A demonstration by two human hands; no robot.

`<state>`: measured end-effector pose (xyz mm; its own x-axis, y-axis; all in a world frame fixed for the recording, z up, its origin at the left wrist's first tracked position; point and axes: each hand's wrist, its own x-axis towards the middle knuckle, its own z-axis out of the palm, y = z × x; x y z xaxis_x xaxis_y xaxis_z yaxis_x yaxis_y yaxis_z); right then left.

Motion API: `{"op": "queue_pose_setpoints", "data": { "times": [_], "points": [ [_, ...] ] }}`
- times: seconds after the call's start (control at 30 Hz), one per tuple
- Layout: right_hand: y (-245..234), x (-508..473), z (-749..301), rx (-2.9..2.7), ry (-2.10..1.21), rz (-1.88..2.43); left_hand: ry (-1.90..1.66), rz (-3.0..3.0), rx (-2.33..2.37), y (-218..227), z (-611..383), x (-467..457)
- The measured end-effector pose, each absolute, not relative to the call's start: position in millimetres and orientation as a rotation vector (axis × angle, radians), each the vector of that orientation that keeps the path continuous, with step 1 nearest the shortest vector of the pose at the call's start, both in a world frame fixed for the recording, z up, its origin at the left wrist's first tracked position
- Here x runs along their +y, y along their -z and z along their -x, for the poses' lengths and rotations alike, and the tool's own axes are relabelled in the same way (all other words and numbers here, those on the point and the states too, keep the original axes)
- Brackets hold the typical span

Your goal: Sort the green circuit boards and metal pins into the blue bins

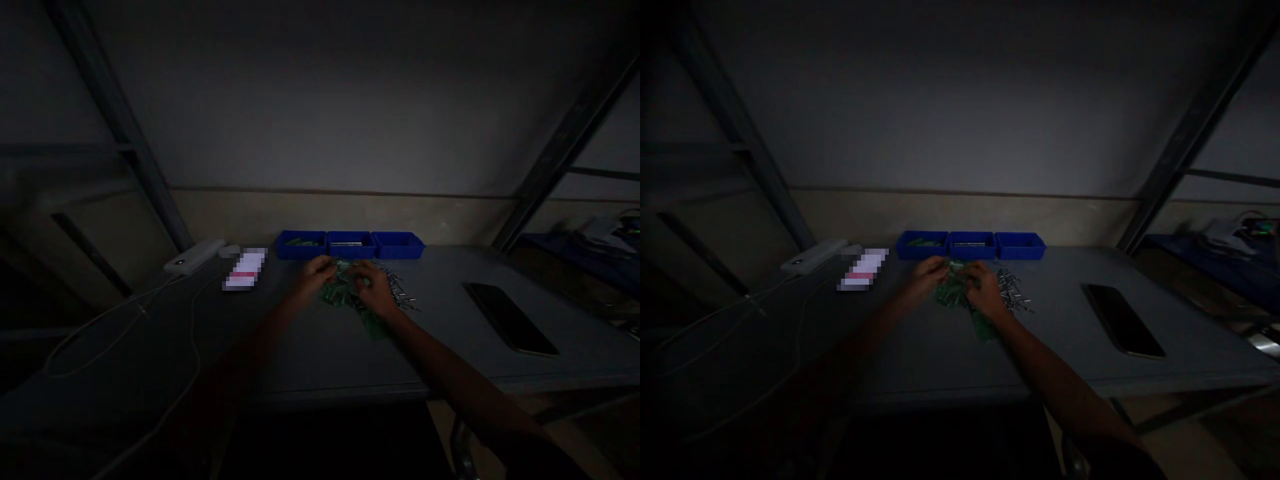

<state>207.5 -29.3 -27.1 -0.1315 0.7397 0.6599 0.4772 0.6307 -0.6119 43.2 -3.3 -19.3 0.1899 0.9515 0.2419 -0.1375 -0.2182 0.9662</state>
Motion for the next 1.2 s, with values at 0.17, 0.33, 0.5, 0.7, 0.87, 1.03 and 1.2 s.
{"op": "queue_pose_setpoints", "data": {
  "times": [0.17,0.33,0.5,0.7,0.87,1.03,1.2],
  "points": [
    [28.4,-29.2,-205.8,-1.619,-0.449,1.071,-1.405,-1.677,0.884,18.6,-43.8,-2.9],
    [27.7,-28.2,-203.6,-1.646,-0.739,1.005,-1.433,-1.919,0.942,18.7,-44.9,-5.4],
    [23.2,-32.5,-203.5,-1.813,-0.473,1.141,-1.279,-1.82,1.019,14.3,-41.1,-7.7],
    [23.6,-32.9,-207.8,-1.959,-0.144,1.115,-1.302,-1.152,0.989,7.3,-42.3,-9.3],
    [27.1,-32.0,-206.0,-1.974,-0.121,1.003,-1.085,-1.131,0.933,9.1,-44.4,-13.8],
    [22.3,-33.2,-204.5,-1.863,-0.218,0.908,-0.939,-1.228,0.886,7.7,-38.9,-15.3],
    [20.2,-31.8,-207.0,-1.723,-0.174,0.967,-1.147,-1.236,0.928,2.8,-35.7,-10.0]
  ]
}}
